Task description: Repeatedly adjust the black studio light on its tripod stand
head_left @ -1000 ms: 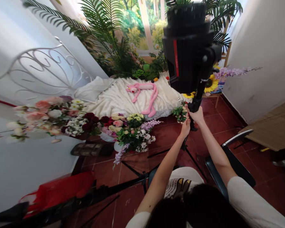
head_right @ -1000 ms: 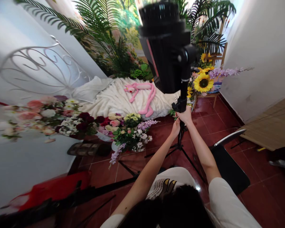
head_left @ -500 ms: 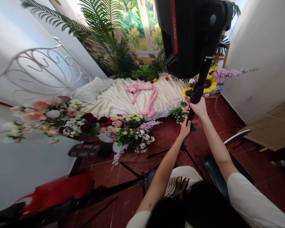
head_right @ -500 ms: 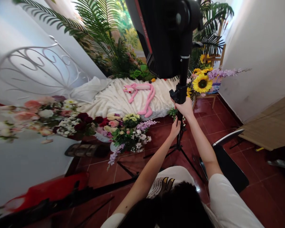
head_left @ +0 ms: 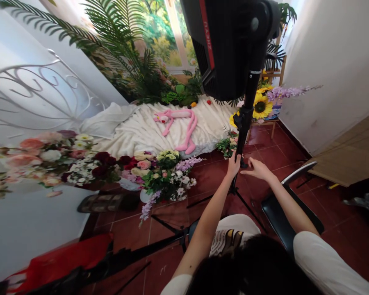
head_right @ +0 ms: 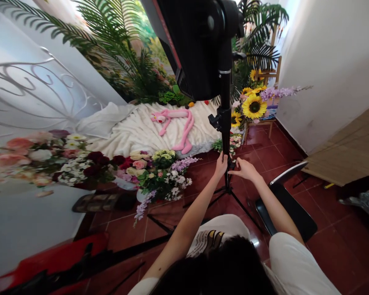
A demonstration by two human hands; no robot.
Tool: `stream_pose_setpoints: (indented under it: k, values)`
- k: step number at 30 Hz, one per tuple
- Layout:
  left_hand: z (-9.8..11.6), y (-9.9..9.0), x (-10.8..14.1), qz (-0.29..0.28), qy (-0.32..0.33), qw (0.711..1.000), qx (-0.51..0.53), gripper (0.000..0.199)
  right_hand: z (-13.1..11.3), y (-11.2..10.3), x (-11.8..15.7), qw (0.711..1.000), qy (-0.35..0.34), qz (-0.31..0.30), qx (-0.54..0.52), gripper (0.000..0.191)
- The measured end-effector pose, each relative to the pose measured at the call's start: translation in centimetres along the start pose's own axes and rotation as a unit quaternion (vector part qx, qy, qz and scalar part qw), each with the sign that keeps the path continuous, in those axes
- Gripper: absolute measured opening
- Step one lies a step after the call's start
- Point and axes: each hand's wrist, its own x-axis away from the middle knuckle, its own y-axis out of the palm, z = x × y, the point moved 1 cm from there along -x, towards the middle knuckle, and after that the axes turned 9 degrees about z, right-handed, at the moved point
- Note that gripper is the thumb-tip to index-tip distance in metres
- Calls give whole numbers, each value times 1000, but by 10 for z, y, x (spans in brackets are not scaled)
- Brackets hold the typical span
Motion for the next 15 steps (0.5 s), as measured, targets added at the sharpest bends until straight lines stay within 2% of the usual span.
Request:
stream_pose_setpoints:
  k: [2,6,8,10,12,15]
  values:
    - [0,0,0,-1,-1,1000,0,61,7,13,6,998,20,2,-53,50]
    - [0,0,1,0,0,1000,2,58,12,36,15,984,56,60,-161,53]
    - [-1,0,0,-1,3,1000,4,58,9,46,17,971,84,89,-204,56]
    - [-2,0,0,-3,2,1000,5,59,4,56,17,947,136,97,-275,61]
    - [-3,1,0,0,-1,1000,4,60,-3,65,17,890,204,75,-401,61]
    - [-1,1,0,15,-1,1000,-9,60,-17,72,17,744,250,34,-618,51]
